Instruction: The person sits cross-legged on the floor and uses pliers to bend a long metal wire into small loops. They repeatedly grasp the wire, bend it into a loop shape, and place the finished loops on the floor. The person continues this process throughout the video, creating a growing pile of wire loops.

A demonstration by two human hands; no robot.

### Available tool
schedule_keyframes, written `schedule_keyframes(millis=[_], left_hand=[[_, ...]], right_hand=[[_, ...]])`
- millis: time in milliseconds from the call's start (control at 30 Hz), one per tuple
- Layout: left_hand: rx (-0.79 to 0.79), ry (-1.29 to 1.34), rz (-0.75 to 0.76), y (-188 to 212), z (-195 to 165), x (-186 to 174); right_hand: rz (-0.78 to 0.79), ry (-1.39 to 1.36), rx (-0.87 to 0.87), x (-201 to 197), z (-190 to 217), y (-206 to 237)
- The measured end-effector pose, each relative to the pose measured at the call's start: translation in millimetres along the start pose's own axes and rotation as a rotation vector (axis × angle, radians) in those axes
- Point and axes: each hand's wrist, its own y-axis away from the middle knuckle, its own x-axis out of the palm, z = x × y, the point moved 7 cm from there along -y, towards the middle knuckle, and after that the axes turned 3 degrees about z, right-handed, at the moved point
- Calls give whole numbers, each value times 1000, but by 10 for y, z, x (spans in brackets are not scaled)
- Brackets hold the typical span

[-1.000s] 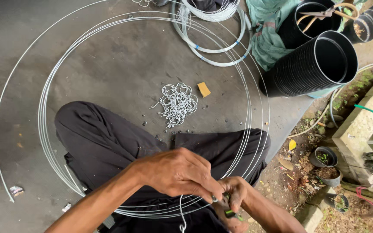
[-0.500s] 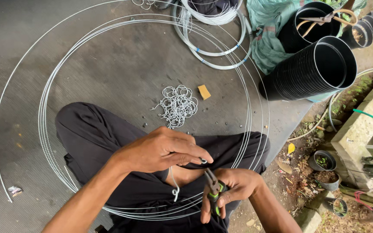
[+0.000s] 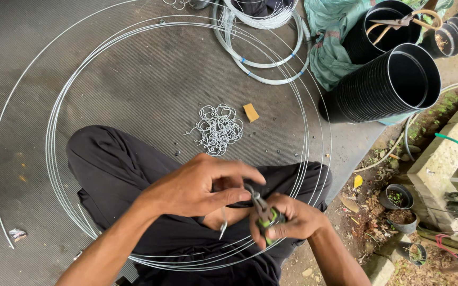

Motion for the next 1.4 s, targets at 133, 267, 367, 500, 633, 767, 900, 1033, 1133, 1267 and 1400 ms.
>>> schedule_keyframes(millis=[133,267,367,500,633,767,900,1033,1133,1267,1400], left_hand=[[-173,-12,-72,59,156,-93],[-166,55,-171,77,240,10],[-236,-47,-256,66,320,71],[-377,-421,-366,47,325,93],[-68,-593,-625,50,7,75],[16,-618,-693,70,-114,118],[-97,-717,-685,69,-177,232],[-65,-756,-786,60,-318,350],[-123,-729,-802,48,-297,389],[-281,-632,-740,45,-144,429],[-319,-614,-727,45,-46,444]], right_hand=[[-306,27,48,-254,-100,68],[-372,160,43,-334,-154,65],[-385,333,101,-375,-158,69],[-446,584,155,-390,-101,41],[-603,737,75,-373,1,-2],[-723,922,-36,-334,54,10],[-910,1204,-174,-316,121,73],[-1071,1428,-402,-262,250,169],[-1216,1512,-455,-251,308,239],[-1308,1640,-436,-206,353,227],[-1311,1656,-356,-192,476,180]])
